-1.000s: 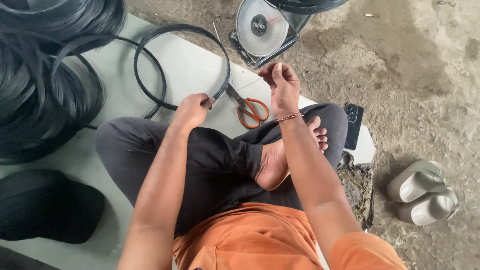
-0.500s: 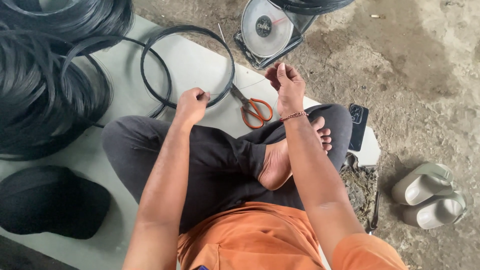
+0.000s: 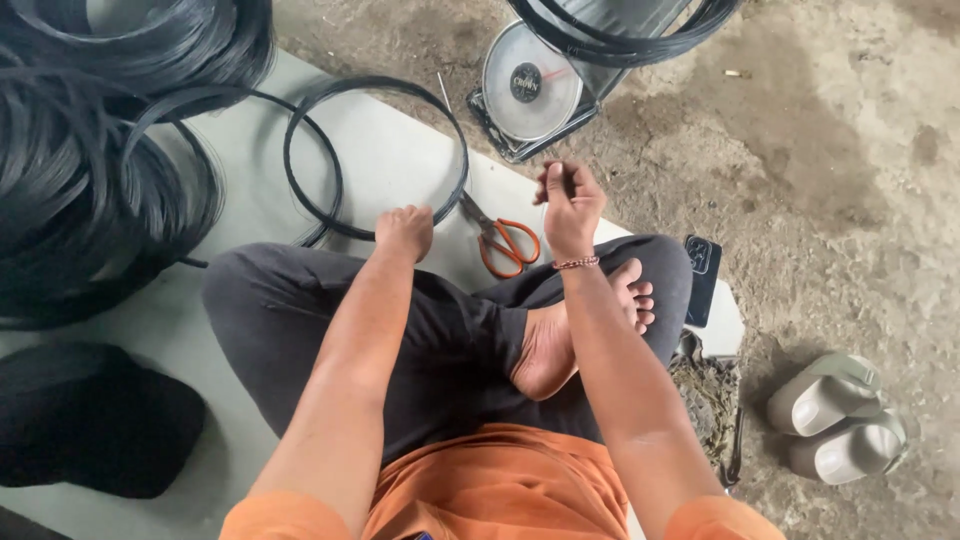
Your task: The person sits cross-legged on the floor and cuts lengths of black cable from a large coil using orange-handled scissors. They repeatedly measure, cut, and place the cut pieces onto a nearby scale.
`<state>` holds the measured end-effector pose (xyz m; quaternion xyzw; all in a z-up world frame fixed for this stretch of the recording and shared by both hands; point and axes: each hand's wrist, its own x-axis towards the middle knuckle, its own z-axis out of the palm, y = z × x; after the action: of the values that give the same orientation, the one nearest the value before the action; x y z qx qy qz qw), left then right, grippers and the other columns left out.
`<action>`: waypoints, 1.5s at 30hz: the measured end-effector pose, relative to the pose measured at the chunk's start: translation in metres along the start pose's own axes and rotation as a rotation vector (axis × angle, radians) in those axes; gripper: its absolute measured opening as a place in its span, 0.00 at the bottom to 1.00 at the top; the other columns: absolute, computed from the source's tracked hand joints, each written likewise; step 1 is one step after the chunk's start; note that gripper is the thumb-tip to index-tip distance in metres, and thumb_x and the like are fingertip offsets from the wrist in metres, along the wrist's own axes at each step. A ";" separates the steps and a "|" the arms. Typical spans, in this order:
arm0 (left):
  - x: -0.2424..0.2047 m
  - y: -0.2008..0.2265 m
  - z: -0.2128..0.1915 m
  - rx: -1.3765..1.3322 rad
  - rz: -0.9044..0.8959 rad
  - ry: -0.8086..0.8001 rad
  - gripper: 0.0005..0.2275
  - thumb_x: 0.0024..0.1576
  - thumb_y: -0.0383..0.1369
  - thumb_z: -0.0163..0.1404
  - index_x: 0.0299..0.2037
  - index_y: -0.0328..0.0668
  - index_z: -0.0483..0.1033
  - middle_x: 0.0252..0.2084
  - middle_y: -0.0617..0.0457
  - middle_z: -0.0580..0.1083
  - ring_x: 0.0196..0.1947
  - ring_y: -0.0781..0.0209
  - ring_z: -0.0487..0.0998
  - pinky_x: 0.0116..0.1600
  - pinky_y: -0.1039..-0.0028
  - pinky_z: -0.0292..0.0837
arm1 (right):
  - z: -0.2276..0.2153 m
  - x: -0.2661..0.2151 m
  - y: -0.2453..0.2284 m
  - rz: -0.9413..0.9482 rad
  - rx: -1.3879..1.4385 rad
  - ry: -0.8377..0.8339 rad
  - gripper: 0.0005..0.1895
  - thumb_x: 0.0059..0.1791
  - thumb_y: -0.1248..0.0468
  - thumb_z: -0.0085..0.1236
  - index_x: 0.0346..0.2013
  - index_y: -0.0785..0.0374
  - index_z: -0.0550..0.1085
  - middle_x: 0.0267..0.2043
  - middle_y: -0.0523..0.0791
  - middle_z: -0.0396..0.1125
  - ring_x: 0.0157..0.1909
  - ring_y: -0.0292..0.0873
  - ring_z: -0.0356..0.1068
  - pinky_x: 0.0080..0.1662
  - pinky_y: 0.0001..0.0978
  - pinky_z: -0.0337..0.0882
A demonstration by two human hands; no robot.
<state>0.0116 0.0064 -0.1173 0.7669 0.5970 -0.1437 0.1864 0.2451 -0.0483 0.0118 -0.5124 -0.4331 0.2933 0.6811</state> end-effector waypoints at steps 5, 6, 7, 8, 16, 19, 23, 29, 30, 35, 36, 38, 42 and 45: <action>-0.036 0.004 -0.035 -0.095 0.097 0.045 0.08 0.64 0.35 0.38 0.46 0.45 0.68 0.43 0.43 0.77 0.48 0.41 0.81 0.54 0.54 0.75 | 0.002 -0.003 -0.003 -0.090 -0.176 -0.126 0.08 0.57 0.67 0.55 0.39 0.62 0.81 0.24 0.43 0.70 0.30 0.35 0.69 0.39 0.29 0.74; -0.045 0.008 -0.048 -0.113 0.140 0.098 0.06 0.64 0.36 0.41 0.44 0.46 0.65 0.39 0.43 0.78 0.44 0.40 0.83 0.51 0.54 0.76 | 0.004 -0.003 -0.007 -0.104 -0.192 -0.152 0.08 0.57 0.67 0.54 0.40 0.62 0.81 0.22 0.43 0.69 0.29 0.35 0.67 0.38 0.30 0.73; -0.059 0.010 -0.066 -0.106 0.137 0.097 0.06 0.64 0.36 0.41 0.44 0.46 0.65 0.39 0.43 0.78 0.44 0.40 0.83 0.51 0.54 0.76 | 0.007 -0.006 -0.012 -0.102 -0.185 -0.149 0.08 0.57 0.67 0.54 0.40 0.62 0.81 0.22 0.43 0.69 0.29 0.35 0.67 0.38 0.30 0.73; -0.072 0.014 -0.085 -0.171 0.171 0.170 0.07 0.65 0.36 0.39 0.45 0.44 0.67 0.39 0.41 0.77 0.43 0.38 0.83 0.50 0.53 0.76 | 0.009 -0.006 -0.018 -0.136 -0.186 -0.157 0.09 0.58 0.67 0.53 0.43 0.62 0.81 0.20 0.42 0.67 0.28 0.35 0.66 0.36 0.29 0.72; -0.153 0.007 -0.218 -0.335 0.107 0.495 0.14 0.71 0.43 0.36 0.42 0.45 0.71 0.37 0.41 0.77 0.44 0.37 0.80 0.50 0.49 0.72 | 0.009 -0.012 -0.042 -0.313 -0.193 -0.184 0.09 0.55 0.70 0.56 0.42 0.58 0.83 0.19 0.42 0.67 0.25 0.38 0.67 0.35 0.29 0.73; -0.166 -0.001 -0.248 -0.474 0.049 0.483 0.15 0.70 0.45 0.35 0.47 0.48 0.74 0.45 0.47 0.79 0.50 0.37 0.78 0.56 0.49 0.70 | 0.028 -0.014 -0.084 -0.324 -0.186 -0.232 0.09 0.56 0.69 0.54 0.42 0.61 0.83 0.28 0.50 0.74 0.31 0.45 0.74 0.39 0.35 0.74; -0.160 0.002 -0.245 -0.561 0.067 0.422 0.16 0.69 0.48 0.35 0.44 0.52 0.75 0.47 0.53 0.80 0.53 0.40 0.77 0.57 0.50 0.70 | 0.054 -0.018 -0.116 -0.291 -0.146 -0.287 0.09 0.56 0.67 0.54 0.41 0.61 0.83 0.28 0.48 0.75 0.31 0.41 0.73 0.38 0.32 0.73; -0.162 0.006 -0.239 -0.650 0.079 0.360 0.16 0.69 0.46 0.35 0.41 0.54 0.76 0.42 0.52 0.79 0.50 0.41 0.78 0.57 0.52 0.71 | 0.069 -0.015 -0.095 -0.161 -0.125 -0.310 0.08 0.56 0.64 0.55 0.40 0.60 0.82 0.18 0.42 0.68 0.25 0.34 0.66 0.33 0.27 0.70; -0.164 0.007 -0.242 -0.649 0.075 0.346 0.17 0.70 0.46 0.34 0.40 0.55 0.76 0.37 0.50 0.78 0.48 0.41 0.78 0.56 0.53 0.71 | 0.071 -0.015 -0.093 -0.145 -0.103 -0.313 0.08 0.56 0.65 0.56 0.40 0.61 0.83 0.18 0.43 0.67 0.26 0.34 0.66 0.34 0.27 0.70; -0.166 0.008 -0.238 -0.702 0.079 0.338 0.21 0.69 0.53 0.32 0.39 0.55 0.77 0.34 0.48 0.77 0.45 0.41 0.78 0.55 0.52 0.71 | 0.080 -0.019 -0.087 -0.145 -0.099 -0.323 0.08 0.56 0.65 0.57 0.39 0.61 0.82 0.16 0.43 0.66 0.24 0.34 0.65 0.32 0.27 0.70; -0.167 0.009 -0.239 -0.695 0.058 0.335 0.23 0.68 0.56 0.32 0.39 0.55 0.77 0.34 0.46 0.77 0.45 0.39 0.78 0.55 0.51 0.71 | 0.082 -0.020 -0.089 -0.143 -0.092 -0.327 0.07 0.55 0.65 0.57 0.38 0.61 0.82 0.16 0.43 0.66 0.23 0.34 0.65 0.32 0.26 0.70; -0.165 0.011 -0.240 -0.691 0.031 0.342 0.23 0.68 0.57 0.35 0.37 0.55 0.77 0.32 0.48 0.76 0.44 0.41 0.79 0.54 0.53 0.71 | 0.084 -0.022 -0.086 -0.129 -0.071 -0.326 0.07 0.56 0.65 0.57 0.39 0.60 0.82 0.16 0.42 0.65 0.24 0.33 0.64 0.32 0.25 0.69; -0.167 0.011 -0.242 -0.735 0.036 0.339 0.20 0.67 0.55 0.40 0.34 0.56 0.78 0.25 0.48 0.72 0.35 0.45 0.78 0.47 0.57 0.72 | 0.084 -0.023 -0.089 -0.114 -0.058 -0.319 0.08 0.56 0.64 0.56 0.39 0.60 0.82 0.16 0.42 0.65 0.24 0.33 0.65 0.32 0.24 0.69; -0.159 0.003 -0.234 -0.786 0.095 0.339 0.19 0.68 0.52 0.43 0.35 0.53 0.79 0.23 0.46 0.70 0.30 0.47 0.75 0.44 0.58 0.72 | 0.083 -0.024 -0.089 -0.098 -0.052 -0.303 0.08 0.56 0.65 0.56 0.40 0.61 0.82 0.16 0.42 0.66 0.24 0.34 0.65 0.33 0.24 0.68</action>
<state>-0.0253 -0.0239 0.1613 0.6771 0.5927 0.2313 0.3699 0.1561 -0.0581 0.0980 -0.4579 -0.5628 0.3221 0.6082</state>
